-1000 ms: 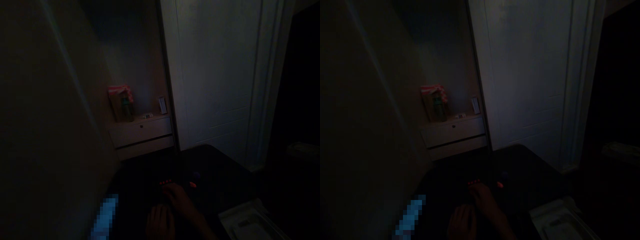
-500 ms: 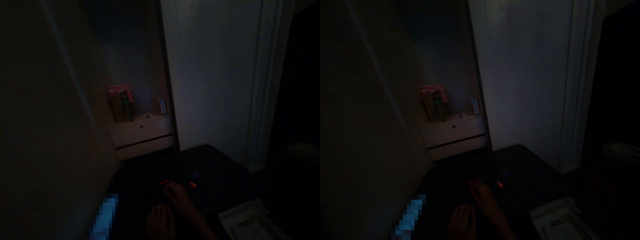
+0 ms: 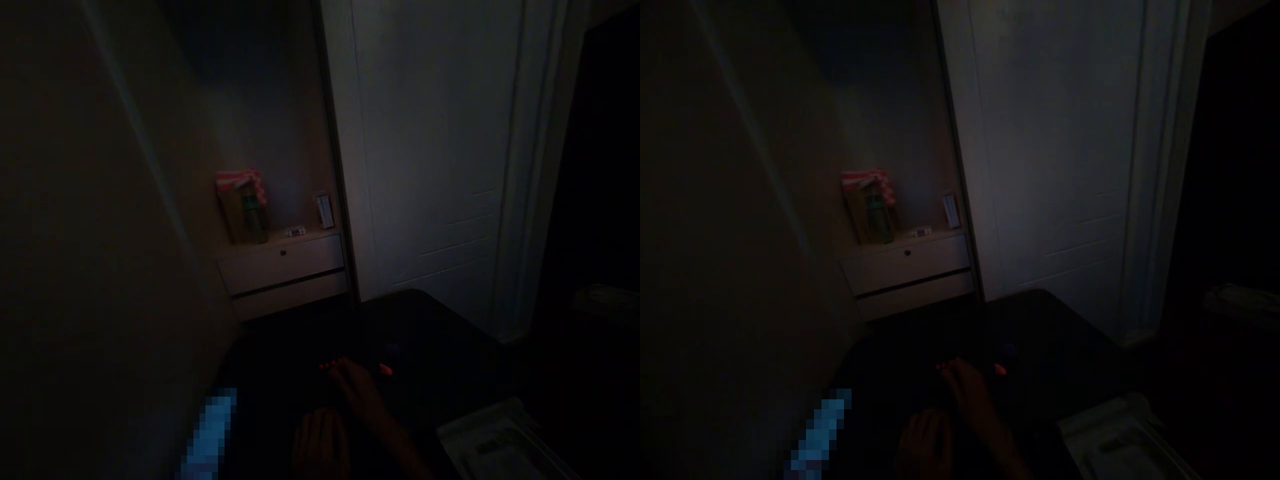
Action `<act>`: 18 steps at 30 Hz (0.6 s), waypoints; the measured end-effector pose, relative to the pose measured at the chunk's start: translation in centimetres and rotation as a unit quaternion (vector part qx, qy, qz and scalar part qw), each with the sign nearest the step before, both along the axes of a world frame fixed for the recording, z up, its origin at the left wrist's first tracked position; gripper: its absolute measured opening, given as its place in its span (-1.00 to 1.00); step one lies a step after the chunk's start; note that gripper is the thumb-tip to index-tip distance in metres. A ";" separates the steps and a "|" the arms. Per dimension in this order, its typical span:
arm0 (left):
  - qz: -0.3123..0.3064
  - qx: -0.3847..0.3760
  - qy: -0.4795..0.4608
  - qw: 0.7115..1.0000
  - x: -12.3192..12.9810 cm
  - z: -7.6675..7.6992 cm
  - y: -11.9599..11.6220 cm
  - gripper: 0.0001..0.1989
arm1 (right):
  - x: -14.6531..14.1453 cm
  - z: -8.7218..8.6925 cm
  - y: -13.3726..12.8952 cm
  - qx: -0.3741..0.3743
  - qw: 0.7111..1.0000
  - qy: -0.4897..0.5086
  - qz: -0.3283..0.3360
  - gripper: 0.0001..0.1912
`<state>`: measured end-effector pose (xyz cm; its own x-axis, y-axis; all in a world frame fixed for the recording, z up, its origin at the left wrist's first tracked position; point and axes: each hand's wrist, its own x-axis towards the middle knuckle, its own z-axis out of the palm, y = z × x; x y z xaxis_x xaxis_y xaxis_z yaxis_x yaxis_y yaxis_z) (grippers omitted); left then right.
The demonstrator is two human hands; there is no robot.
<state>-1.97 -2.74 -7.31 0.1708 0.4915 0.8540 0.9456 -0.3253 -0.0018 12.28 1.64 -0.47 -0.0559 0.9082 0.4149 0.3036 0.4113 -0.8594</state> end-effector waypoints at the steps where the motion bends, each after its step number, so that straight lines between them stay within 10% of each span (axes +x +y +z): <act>1: 0.001 -0.003 -0.002 1.000 0.0 0.0 0.0 -0.79 | 0.1 0.1 0.0 -0.001 1.000 0.013 -0.014 -0.73; 18: 0.021 -0.009 -0.006 1.000 0.4 -0.2 -0.3 -0.79 | -0.2 0.7 0.3 0.056 0.992 -0.084 -0.082 -0.87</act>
<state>-1.55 -3.00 -7.50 0.1386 0.5132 0.8470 0.9585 -0.2848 0.0158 12.04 1.95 0.24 0.0116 0.8600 0.5102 0.5094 0.4340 -0.7431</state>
